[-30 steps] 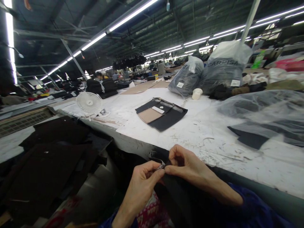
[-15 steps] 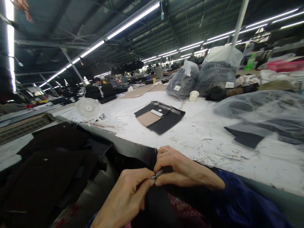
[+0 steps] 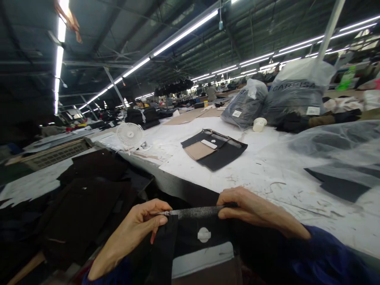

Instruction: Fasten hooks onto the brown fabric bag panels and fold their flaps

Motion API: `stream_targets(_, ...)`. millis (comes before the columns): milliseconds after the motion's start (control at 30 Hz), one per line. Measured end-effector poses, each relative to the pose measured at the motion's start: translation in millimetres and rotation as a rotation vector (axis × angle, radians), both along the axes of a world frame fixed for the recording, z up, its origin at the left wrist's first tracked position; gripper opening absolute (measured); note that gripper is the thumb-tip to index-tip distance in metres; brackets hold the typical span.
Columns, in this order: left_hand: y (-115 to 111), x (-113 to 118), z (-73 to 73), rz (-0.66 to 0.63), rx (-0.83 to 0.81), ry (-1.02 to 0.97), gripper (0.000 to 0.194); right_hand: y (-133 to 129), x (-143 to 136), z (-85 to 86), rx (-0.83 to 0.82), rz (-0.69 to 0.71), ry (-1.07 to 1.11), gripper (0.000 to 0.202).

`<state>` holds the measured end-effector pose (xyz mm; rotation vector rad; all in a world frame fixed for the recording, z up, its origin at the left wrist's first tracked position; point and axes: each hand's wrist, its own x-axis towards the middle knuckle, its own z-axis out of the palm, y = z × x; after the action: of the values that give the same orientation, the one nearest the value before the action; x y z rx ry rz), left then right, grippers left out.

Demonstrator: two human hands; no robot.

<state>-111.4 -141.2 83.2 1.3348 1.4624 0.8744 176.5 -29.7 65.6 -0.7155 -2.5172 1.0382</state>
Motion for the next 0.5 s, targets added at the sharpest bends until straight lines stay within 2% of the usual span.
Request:
stream_targets(100, -3.1, -11.7, -6.6, 0.008, 0.031, -0.063, 0.037, -3.8, -4.8, -2.8, -0.099, -0.059, 0.042, 0.025)
stream_targets(300, -11.4, -21.1, -5.8, -0.135, 0.173, -0.142, 0.066, 0.3, -7.8, -7.7, -0.090, -0.129, 0.054, 0.030)
stream_targets(400, -10.5, -15.8, -4.7, -0.112, 0.137, -0.160, 0.063, 2.3, -9.3, -10.2, -0.108, -0.141, 0.019, 0.032)
stream_targets(500, -4.6, -5.2, -7.7, -0.011, 0.031, -0.113, 0.045, 3.6, -15.1, -12.6, -0.104, -0.210, 0.050, 0.027)
